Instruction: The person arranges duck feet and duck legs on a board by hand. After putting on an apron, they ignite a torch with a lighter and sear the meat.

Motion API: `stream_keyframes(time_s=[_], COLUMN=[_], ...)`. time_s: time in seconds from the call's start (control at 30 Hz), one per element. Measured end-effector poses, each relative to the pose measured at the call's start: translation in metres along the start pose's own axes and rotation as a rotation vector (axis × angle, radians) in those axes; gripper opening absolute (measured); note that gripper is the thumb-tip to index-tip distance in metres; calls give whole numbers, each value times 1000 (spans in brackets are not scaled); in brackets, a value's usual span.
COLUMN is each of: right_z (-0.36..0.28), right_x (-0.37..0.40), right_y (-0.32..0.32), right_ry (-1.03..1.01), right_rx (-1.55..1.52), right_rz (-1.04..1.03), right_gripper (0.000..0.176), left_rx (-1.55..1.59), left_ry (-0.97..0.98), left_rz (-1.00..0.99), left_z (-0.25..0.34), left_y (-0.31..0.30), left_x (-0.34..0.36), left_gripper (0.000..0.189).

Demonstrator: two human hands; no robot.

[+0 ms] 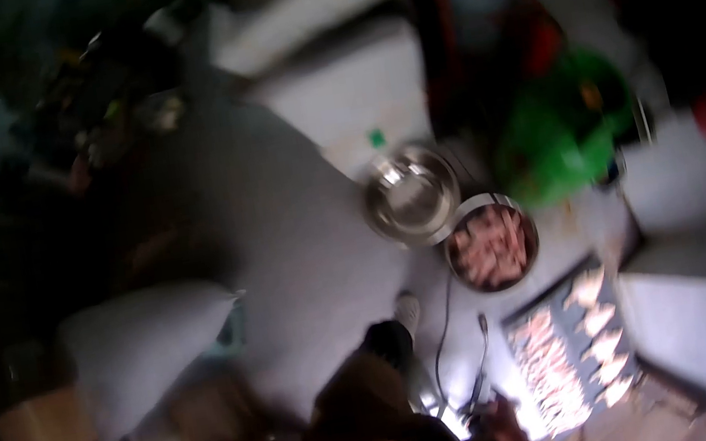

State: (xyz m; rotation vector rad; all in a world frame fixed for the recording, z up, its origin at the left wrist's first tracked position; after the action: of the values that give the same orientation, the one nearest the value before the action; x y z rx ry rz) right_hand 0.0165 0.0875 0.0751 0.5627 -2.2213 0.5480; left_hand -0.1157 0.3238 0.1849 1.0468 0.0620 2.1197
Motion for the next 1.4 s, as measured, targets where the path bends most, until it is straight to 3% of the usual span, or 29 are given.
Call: stream_keyframes(time_s=[0.07,0.1,0.23,0.33,0.47,0.53,0.6,0.67,0.77,0.8,0.83,0.87,0.9,1.0,1.07,1.23,1.4], right_z=[-122,-188,-411,-503,-555,-577,-631,-583,-580,-588,-607,-640,-664,-722,-746,-796,-847], right_x=[30,40,97,136,145,144,174,88,4,-12,-21,-31,-25,-17,-14,-37,-104], right_y=[32,55,150,191,220,243,295,337,397,414,415,432,445,483,513,556,599], right_ry=[-51,-103,-250,-264,-20,-16,-802,-367,-463,-298,-343,-421,-1121,-833,-733,-611,-521], right_rx=[63,132,351,482,590,625,509,791,1200,1310,1325,1329,1368,1186,1176,1205,1258], right_rz=[-108,-201,-543,-742,-920,-1046,-1447,-1476,-1467,-1400,-1369,-1332,-1702,-1705,-1722,-1737,-1644], right_gripper=[40,39,36,35,35,36,35,40,42,45,45,45,43,43,43,42,42], left_rx=[166,199,259,315,402,444,486,534,598,619,646,653,667,711,753,791,809], left_ry=[323,377,347,353,389,397,401,394,352,332,322,296,278,237,233,291,358], left_rz=[198,240,437,575,706,754,811,859,957,989,1026,1064,1109,1214,1258,1321,1302], left_z=[68,82,89,88,78,77,78,78,64,54,46,34,23,21,54,91,85], left_y=[-25,-39,-101,-132,-172,-192,-217,-247,-295,-310,-326,-344,-364,-418,-453,-532,-629], left_x=[66,98,225,280,312,319,328,337,354,354,361,362,370,402,440,504,551], left_gripper=[48,48,45,43,41,40,39,37,36,35,35,34,33,32,32,31,31])
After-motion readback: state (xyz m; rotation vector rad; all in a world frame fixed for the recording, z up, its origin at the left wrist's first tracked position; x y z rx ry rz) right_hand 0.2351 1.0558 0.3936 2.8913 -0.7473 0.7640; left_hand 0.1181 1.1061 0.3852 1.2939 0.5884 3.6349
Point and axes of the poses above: each hand's wrist, its own x-axis away from the middle knuckle, its own y-axis out of the palm, z = x × y, the point moved 6 cm from there along -x, towards the middle knuckle, and after that the axes turned 1 degree about -y, right-handed, at the moved point
